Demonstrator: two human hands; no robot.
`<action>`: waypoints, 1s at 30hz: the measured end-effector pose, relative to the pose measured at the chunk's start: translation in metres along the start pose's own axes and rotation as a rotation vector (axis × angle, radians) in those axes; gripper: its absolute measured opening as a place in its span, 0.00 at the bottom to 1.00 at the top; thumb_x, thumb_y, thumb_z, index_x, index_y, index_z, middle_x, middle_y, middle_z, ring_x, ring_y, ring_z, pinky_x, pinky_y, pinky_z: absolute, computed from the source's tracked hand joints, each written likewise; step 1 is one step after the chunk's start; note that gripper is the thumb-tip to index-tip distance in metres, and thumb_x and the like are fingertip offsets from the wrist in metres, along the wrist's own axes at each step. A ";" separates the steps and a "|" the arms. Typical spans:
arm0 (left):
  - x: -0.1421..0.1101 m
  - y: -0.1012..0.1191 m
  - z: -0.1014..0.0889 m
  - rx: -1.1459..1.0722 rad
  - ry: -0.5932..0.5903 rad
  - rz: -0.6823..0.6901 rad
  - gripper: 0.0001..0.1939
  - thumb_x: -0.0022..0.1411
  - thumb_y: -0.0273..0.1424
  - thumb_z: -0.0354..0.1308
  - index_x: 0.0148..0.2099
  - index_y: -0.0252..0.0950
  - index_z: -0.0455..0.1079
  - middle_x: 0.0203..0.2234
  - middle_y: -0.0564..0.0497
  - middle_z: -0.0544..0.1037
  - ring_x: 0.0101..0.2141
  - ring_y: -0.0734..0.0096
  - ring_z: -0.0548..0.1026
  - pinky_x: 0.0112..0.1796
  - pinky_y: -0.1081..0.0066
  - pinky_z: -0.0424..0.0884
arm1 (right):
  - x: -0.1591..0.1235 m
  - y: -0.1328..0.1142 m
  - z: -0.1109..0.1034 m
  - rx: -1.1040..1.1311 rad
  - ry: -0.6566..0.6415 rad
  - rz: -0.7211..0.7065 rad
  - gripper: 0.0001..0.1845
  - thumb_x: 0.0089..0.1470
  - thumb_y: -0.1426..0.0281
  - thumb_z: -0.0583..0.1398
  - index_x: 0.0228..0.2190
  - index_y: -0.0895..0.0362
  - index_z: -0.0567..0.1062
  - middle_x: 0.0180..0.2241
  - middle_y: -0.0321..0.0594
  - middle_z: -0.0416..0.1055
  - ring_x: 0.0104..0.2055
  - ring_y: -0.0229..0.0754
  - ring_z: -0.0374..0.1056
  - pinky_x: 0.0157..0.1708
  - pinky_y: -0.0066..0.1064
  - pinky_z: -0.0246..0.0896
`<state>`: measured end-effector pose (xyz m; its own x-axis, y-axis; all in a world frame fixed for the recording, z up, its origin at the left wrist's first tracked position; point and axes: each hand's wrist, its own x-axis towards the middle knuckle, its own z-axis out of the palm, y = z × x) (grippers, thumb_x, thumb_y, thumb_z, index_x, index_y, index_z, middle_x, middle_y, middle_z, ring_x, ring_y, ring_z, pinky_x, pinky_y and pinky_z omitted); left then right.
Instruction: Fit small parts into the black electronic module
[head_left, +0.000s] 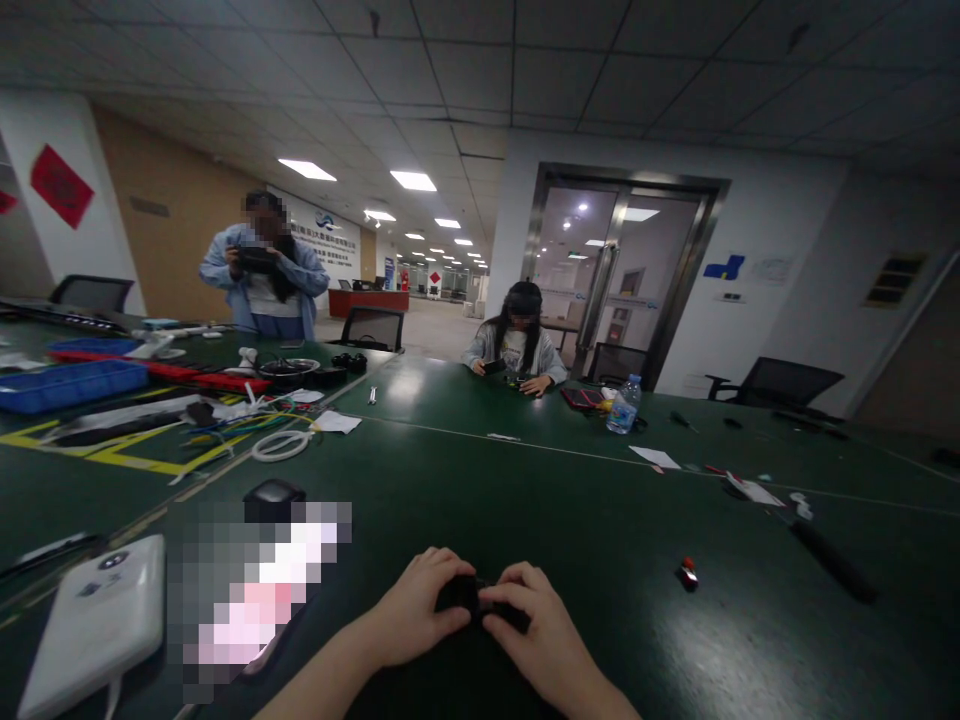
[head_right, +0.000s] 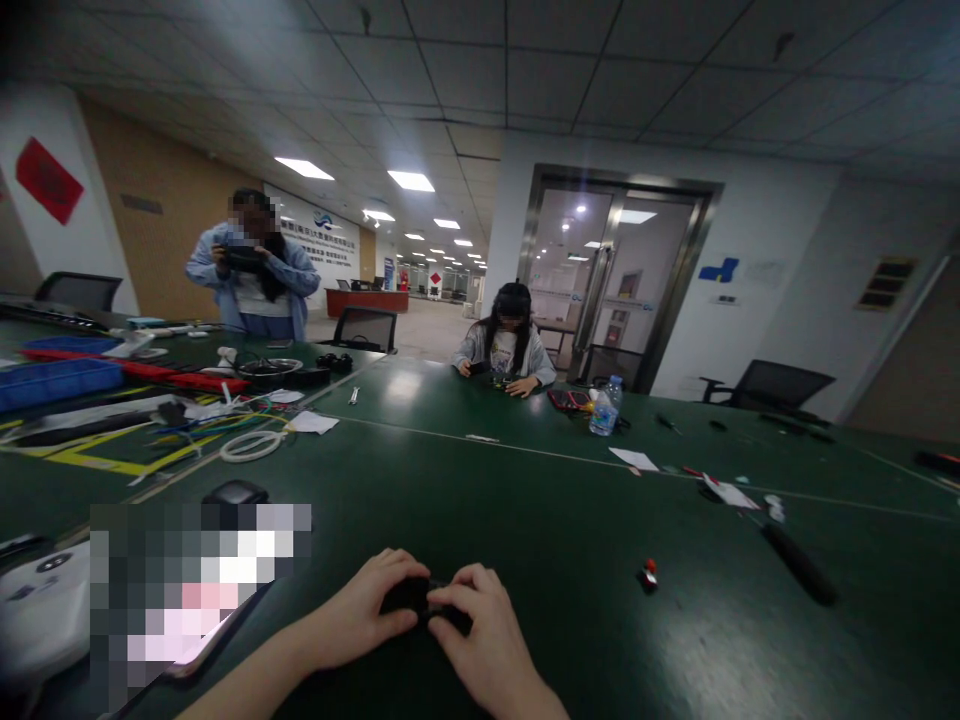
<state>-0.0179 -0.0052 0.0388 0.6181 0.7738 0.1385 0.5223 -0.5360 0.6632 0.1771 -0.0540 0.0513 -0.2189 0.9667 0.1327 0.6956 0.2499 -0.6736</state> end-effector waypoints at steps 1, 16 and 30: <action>0.000 0.000 0.000 0.000 -0.001 -0.001 0.19 0.52 0.31 0.58 0.49 0.43 0.66 0.42 0.51 0.70 0.43 0.61 0.66 0.45 0.65 0.61 | 0.000 0.000 0.000 -0.002 -0.002 0.004 0.11 0.48 0.69 0.59 0.35 0.45 0.76 0.39 0.36 0.66 0.43 0.43 0.62 0.43 0.33 0.57; -0.001 0.001 -0.001 0.005 -0.013 -0.007 0.19 0.53 0.31 0.58 0.49 0.43 0.66 0.42 0.52 0.70 0.44 0.62 0.66 0.45 0.65 0.60 | -0.004 -0.004 -0.002 0.023 0.027 0.015 0.08 0.52 0.66 0.56 0.30 0.49 0.76 0.38 0.37 0.67 0.42 0.43 0.64 0.42 0.33 0.57; 0.000 -0.001 0.001 -0.012 0.003 -0.009 0.19 0.53 0.30 0.58 0.49 0.43 0.66 0.42 0.51 0.71 0.44 0.62 0.67 0.46 0.64 0.61 | 0.000 0.005 -0.001 0.097 0.100 0.033 0.10 0.52 0.72 0.53 0.35 0.53 0.72 0.38 0.38 0.68 0.42 0.42 0.65 0.41 0.31 0.60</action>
<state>-0.0183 -0.0049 0.0373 0.6120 0.7793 0.1348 0.5207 -0.5253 0.6730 0.1810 -0.0527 0.0490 -0.1239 0.9762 0.1779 0.6307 0.2159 -0.7454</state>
